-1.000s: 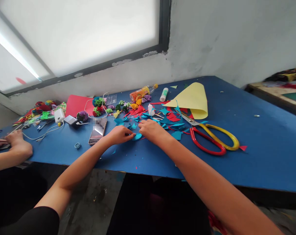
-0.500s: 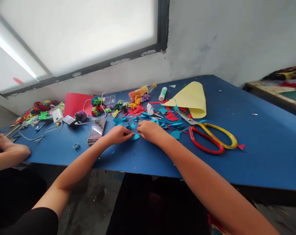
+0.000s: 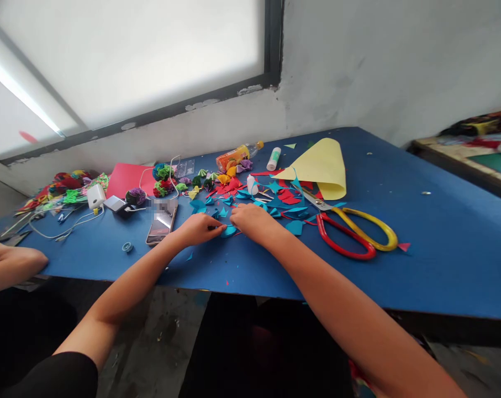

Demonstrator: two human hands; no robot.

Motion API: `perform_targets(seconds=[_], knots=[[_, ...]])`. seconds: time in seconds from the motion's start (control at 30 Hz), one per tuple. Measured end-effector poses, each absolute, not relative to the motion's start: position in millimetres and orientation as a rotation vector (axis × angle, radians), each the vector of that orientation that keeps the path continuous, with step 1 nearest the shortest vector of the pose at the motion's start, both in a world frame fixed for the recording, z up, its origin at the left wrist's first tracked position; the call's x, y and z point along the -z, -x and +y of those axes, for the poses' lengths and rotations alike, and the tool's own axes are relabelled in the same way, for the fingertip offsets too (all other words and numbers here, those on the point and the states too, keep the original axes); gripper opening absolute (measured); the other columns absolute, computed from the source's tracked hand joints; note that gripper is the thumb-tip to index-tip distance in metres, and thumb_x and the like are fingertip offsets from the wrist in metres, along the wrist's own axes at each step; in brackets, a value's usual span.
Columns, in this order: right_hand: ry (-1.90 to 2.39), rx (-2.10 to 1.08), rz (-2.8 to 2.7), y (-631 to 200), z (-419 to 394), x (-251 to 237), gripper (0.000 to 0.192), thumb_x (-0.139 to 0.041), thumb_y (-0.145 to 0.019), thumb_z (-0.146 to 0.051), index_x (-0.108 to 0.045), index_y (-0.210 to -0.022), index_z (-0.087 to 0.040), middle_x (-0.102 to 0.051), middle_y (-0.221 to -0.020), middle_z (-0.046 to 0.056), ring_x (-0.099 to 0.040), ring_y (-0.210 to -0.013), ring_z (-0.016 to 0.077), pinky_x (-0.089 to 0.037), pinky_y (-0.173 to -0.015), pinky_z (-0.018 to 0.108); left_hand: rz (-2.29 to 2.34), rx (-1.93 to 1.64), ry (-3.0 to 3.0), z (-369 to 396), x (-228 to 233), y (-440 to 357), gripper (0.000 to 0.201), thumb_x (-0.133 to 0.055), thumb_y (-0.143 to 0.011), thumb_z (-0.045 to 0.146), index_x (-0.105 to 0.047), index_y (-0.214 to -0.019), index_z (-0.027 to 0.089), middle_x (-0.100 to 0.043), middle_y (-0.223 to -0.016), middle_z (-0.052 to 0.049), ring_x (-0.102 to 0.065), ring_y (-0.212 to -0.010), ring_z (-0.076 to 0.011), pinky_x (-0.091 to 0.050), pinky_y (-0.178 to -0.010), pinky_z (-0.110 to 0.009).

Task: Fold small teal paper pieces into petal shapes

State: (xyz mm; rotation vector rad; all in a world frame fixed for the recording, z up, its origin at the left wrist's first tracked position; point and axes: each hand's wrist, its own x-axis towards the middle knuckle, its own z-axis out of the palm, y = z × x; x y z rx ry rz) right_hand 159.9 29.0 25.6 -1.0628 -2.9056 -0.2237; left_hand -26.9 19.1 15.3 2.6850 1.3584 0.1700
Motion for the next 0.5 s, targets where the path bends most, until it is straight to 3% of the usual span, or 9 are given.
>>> perform_targets(seconds=[0.33, 0.5], knots=[[1.071, 0.169, -2.910, -160.0, 29.1, -26.1, 0.017, -0.053, -0.082, -0.010, -0.066, -0.071, -0.013, -0.064, -0.082, 0.010, -0.055, -0.079, 0.0186, -0.035, -0.064, 0.026, 1.347, -0.196, -2.669, 18.9, -15.4, 26.8, 0.042, -0.038, -0.088, 0.040, -0.065, -0.067, 0.016, -0.054, -0.052, -0.001, -0.033, -0.046, -0.0089, -0.020, -0.047, -0.025], [1.098, 0.086, -2.892, -164.8, 28.7, -26.8, 0.016, -0.054, -0.082, -0.013, -0.069, -0.078, -0.016, -0.064, -0.086, 0.007, -0.058, -0.080, 0.0172, -0.037, -0.066, 0.024, 1.345, -0.203, -2.650, 18.3, -16.0, 26.8, 0.043, -0.037, -0.088, 0.042, -0.066, -0.069, 0.016, -0.055, -0.053, -0.002, -0.032, -0.046, -0.0091, -0.020, -0.048, -0.024]])
